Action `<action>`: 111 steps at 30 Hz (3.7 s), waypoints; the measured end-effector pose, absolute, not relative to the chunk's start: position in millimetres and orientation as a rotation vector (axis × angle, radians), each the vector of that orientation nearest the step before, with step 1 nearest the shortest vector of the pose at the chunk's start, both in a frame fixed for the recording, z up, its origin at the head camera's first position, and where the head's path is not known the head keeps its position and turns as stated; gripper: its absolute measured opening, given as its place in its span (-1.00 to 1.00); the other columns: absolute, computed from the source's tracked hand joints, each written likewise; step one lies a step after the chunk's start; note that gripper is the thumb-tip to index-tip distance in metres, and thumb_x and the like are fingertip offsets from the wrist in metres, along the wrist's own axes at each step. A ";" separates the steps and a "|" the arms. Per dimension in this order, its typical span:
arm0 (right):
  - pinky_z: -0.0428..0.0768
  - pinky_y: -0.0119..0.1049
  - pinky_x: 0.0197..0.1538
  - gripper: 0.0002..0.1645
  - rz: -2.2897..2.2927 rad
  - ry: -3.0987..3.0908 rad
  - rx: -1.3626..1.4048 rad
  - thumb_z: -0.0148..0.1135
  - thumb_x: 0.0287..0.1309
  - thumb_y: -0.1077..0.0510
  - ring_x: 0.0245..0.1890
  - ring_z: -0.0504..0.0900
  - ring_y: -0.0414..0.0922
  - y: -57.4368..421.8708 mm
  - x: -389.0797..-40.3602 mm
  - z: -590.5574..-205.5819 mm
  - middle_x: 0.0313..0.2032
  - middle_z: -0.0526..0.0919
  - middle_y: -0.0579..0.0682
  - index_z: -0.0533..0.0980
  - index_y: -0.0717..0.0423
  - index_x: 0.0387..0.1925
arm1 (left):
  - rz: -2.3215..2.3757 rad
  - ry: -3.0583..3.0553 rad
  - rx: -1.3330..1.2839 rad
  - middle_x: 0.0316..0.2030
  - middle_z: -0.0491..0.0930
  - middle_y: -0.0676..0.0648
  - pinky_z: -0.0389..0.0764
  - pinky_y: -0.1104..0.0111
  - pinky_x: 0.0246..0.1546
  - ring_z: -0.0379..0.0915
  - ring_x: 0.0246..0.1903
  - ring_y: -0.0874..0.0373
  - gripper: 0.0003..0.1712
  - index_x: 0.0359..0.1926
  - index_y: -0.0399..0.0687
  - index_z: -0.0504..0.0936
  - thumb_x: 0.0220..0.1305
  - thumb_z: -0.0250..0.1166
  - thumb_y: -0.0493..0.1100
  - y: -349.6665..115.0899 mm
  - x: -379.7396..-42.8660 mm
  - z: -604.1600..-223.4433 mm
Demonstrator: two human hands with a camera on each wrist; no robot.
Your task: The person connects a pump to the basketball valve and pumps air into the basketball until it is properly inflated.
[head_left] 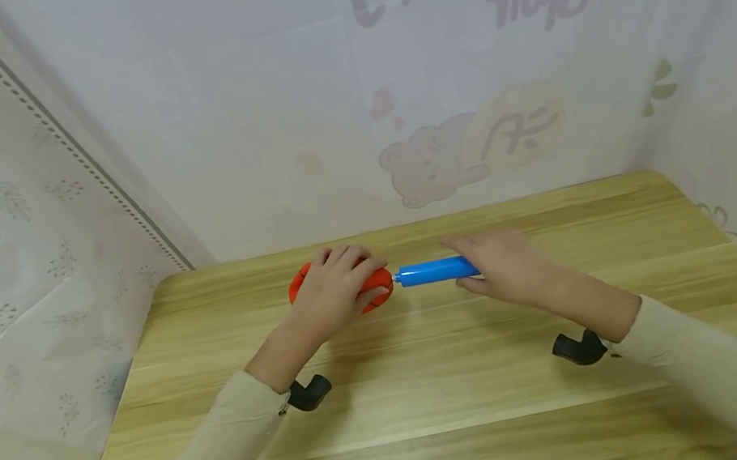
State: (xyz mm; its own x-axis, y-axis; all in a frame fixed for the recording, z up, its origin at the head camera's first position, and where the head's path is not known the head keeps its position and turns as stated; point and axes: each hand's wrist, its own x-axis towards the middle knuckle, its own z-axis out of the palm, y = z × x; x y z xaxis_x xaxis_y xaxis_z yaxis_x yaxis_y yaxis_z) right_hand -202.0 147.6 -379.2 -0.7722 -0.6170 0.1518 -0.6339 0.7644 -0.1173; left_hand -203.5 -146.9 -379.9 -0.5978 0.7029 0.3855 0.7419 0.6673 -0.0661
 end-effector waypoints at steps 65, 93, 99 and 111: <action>0.65 -0.35 -0.08 -0.86 0.616 -2.525 1.555 0.39 0.25 0.23 -0.15 0.63 -0.22 170.1 -178.2 -457.2 -0.16 0.65 -0.15 0.67 0.00 -0.16 | 0.025 -2.813 -1.188 0.46 0.26 -0.21 0.04 -0.29 0.40 0.17 0.44 -0.13 0.16 0.55 -0.05 0.20 0.07 0.46 0.34 -171.4 -235.5 -414.0; 0.66 -0.31 -0.11 -0.83 0.622 -2.452 1.575 0.42 0.20 0.27 -0.17 0.63 -0.21 168.1 -177.7 -455.8 -0.18 0.65 -0.13 0.66 0.05 -0.18 | -0.108 -2.713 -1.342 0.49 0.23 -0.16 0.07 -0.21 0.43 0.11 0.49 -0.03 -0.02 0.56 -0.02 0.15 0.31 0.30 0.29 -106.3 -203.5 -443.8; 0.66 -0.31 -0.09 -0.84 0.624 -2.461 1.572 0.41 0.21 0.27 -0.16 0.64 -0.21 167.3 -177.4 -454.8 -0.17 0.66 -0.13 0.66 0.04 -0.17 | -0.088 -2.739 -1.332 0.47 0.27 -0.11 0.06 -0.16 0.45 0.15 0.47 0.00 -0.08 0.56 0.00 0.17 0.35 0.27 0.25 -97.1 -199.8 -450.3; 0.66 -0.31 -0.09 -0.85 0.616 -2.458 1.564 0.41 0.23 0.24 -0.15 0.64 -0.21 168.6 -176.0 -456.1 -0.17 0.66 -0.13 0.66 0.02 -0.17 | 0.089 -2.802 -1.320 0.36 0.38 0.02 0.14 -0.09 0.43 0.23 0.41 0.04 -0.48 0.53 0.10 0.24 0.64 -0.09 -0.18 -84.0 -196.2 -455.1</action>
State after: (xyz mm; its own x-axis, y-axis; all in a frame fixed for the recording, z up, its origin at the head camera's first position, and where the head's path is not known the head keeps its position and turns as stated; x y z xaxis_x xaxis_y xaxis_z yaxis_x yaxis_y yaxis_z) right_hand -176.0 168.6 -456.1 -0.4387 -0.8274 0.3507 -0.8950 0.3670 -0.2536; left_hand -196.2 -84.0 -455.1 -0.6366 0.7711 0.0142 0.7686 0.6359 -0.0700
